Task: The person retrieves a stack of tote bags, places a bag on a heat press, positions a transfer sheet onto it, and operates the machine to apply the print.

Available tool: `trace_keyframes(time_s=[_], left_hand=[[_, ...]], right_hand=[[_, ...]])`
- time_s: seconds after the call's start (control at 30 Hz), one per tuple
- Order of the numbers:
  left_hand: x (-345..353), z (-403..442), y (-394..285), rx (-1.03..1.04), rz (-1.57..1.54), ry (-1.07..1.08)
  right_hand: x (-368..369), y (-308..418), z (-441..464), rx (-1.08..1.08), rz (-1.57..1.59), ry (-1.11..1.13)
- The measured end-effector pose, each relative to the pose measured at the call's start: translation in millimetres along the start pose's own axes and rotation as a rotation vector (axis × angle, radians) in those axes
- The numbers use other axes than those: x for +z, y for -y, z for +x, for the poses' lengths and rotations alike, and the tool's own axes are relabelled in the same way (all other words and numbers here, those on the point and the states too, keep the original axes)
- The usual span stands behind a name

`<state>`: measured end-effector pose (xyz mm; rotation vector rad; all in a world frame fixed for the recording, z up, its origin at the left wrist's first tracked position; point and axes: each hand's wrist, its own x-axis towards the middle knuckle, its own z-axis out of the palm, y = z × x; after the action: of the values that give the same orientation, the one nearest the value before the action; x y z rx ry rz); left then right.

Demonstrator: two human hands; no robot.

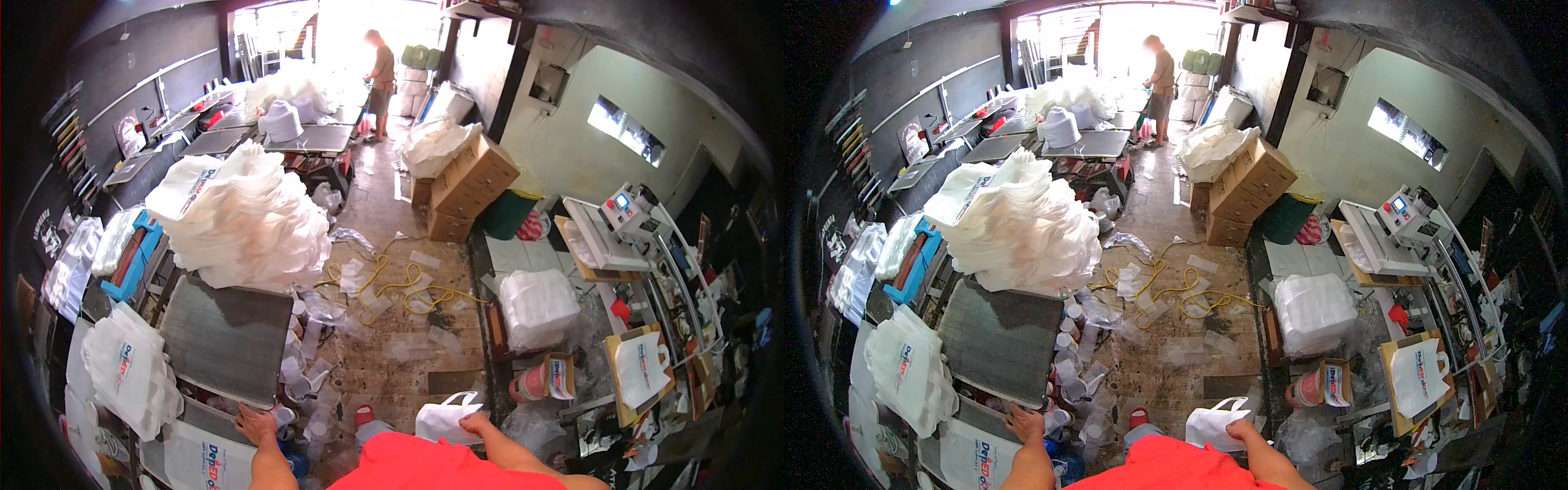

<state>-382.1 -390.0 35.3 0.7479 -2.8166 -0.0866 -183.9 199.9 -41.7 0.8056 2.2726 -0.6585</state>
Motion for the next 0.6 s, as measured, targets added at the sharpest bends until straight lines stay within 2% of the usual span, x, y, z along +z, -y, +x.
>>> trace_keyframes(time_s=[0.23,0.6], left_hand=[[13.4,0.8,5.0,0.004,0.003,-0.029],[0.6,1.6,1.3,-0.012,-0.001,0.046]], right_hand=[[-2.3,2.2,-4.0,-0.012,-0.048,-0.008],[0.1,-0.2,-2.2,-0.010,-0.041,-0.030]])
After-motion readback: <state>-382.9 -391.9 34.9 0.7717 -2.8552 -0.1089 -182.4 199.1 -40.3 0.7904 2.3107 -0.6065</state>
